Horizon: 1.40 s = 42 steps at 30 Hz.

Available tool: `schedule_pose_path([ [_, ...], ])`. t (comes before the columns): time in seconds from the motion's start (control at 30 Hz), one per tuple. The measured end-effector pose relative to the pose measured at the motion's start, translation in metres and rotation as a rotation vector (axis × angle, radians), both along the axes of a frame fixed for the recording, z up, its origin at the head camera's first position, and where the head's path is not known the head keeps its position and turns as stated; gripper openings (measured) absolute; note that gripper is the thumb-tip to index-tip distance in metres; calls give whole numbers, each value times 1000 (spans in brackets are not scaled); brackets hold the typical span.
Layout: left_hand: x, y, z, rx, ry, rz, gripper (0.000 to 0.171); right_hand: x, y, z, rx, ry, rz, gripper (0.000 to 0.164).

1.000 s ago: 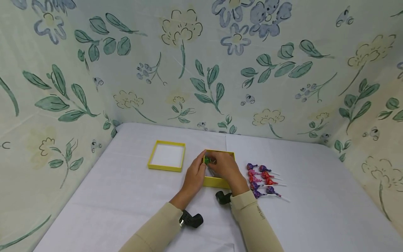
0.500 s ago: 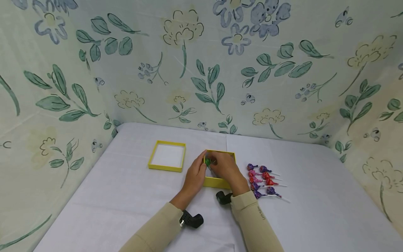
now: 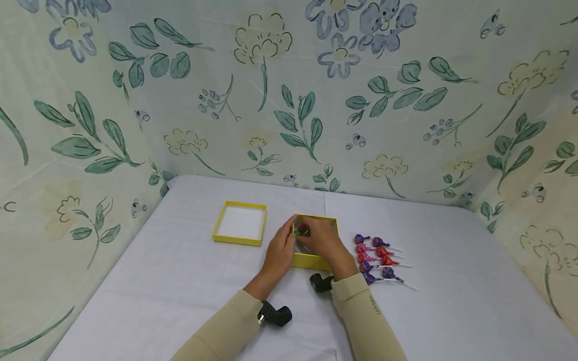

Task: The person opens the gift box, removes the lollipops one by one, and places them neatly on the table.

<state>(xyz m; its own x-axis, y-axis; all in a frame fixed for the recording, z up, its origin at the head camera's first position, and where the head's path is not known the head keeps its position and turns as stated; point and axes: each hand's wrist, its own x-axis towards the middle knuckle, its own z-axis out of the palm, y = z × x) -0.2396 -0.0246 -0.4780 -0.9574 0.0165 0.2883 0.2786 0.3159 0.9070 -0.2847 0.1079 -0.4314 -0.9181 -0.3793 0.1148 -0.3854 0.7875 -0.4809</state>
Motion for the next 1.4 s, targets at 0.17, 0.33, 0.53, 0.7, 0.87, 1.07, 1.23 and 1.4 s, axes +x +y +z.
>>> schedule_pose_path([
  [0.17, -1, 0, -1, -9, -1, 3, 49, 1, -1, 1, 4, -1, 4, 17],
  [0.33, -1, 0, -1, -7, 0, 3, 50, 1, -1, 2, 7, 7, 7, 17],
  [0.53, -1, 0, 0, -12, -4, 5, 50, 1, -1, 2, 4, 0, 5, 16],
  [0.7, -1, 0, 0, -6, -2, 1, 50, 1, -1, 2, 7, -22, 4, 18],
  [0.87, -1, 0, 0, -7, 2, 2, 50, 1, -1, 4, 28, -41, 14, 23],
  [1.07, 0, 0, 1, -7, 10, 2, 50, 1, 0, 4, 40, -39, 28, 21],
  [1.23, 0, 0, 1, -7, 8, -3, 50, 2, 0, 4, 30, -18, 42, 19],
  [1.4, 0, 0, 0, 1, 1, -7, 50, 2, -1, 4, 24, -2, 39, 19],
])
